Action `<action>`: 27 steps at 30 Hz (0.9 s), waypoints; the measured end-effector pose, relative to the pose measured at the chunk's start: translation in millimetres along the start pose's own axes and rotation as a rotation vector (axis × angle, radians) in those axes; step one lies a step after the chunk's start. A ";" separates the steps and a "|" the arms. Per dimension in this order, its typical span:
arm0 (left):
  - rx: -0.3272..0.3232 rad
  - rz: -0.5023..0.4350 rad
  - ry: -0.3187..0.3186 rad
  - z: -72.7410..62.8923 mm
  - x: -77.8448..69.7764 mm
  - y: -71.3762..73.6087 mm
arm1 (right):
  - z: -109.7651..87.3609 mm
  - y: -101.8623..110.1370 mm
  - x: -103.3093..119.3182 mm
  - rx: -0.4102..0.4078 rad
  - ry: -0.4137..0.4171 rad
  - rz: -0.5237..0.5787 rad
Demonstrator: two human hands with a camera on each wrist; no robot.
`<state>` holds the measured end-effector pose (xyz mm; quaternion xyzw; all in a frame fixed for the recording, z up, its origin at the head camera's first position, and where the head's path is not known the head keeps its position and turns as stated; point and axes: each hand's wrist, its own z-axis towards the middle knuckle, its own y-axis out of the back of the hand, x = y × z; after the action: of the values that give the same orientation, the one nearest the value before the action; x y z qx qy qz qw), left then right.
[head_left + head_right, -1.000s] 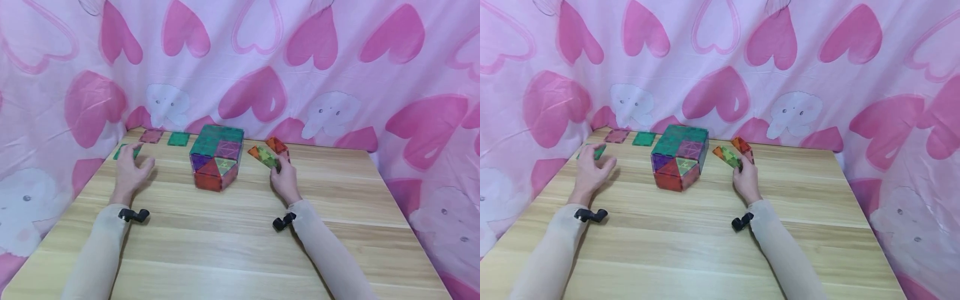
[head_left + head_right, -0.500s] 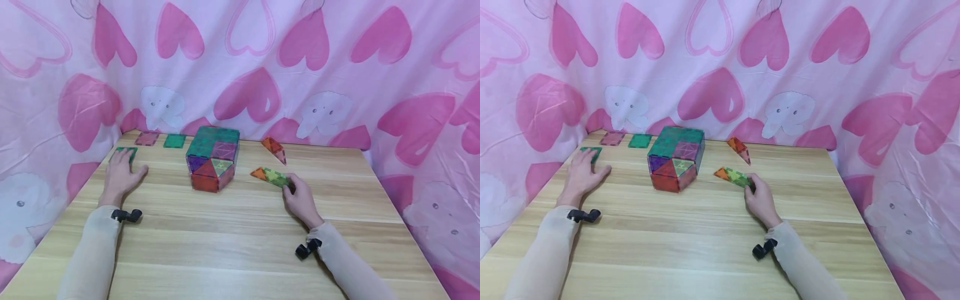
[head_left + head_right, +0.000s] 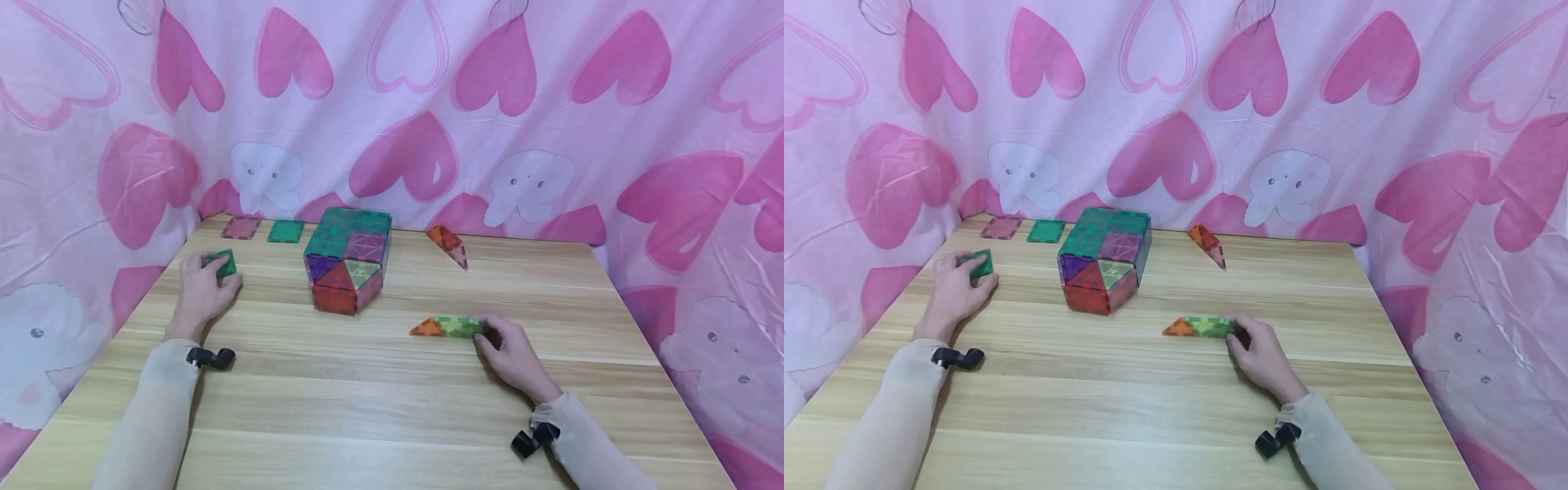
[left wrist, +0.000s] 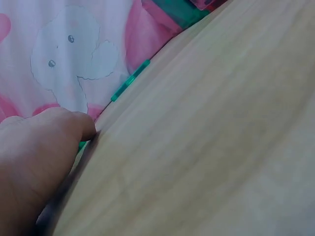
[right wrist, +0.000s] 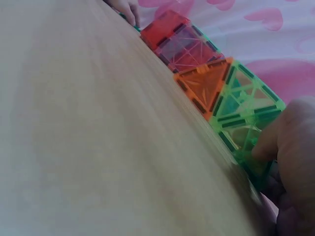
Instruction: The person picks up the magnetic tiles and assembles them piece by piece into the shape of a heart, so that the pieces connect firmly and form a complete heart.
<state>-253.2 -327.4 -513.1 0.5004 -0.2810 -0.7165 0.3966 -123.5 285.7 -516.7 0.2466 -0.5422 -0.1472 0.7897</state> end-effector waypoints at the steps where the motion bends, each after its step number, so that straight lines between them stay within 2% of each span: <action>1: 0.006 -0.006 0.004 -1.6 -0.3 0.8 | -1.9 0.2 0.9 0.007 0.005 0.006; 8: 0.130 0.040 0.041 -7.3 -8.7 10.6 | -6.5 -0.2 0.9 0.024 0.031 0.023; 17: 0.232 0.171 0.014 -11.0 -23.8 23.7 | -6.2 0.3 1.3 0.040 0.047 0.033; 23: 0.241 0.138 0.015 -13.3 -22.0 24.6 | -5.8 -0.3 3.3 0.046 0.050 0.046; 27: 0.175 0.068 0.006 -14.7 -18.8 22.7 | -5.2 0.2 3.7 0.049 0.051 0.042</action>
<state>-229.3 -323.4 -490.7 0.5254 -0.3581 -0.6738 0.3764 -117.4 285.1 -515.2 0.2581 -0.5305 -0.1108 0.7998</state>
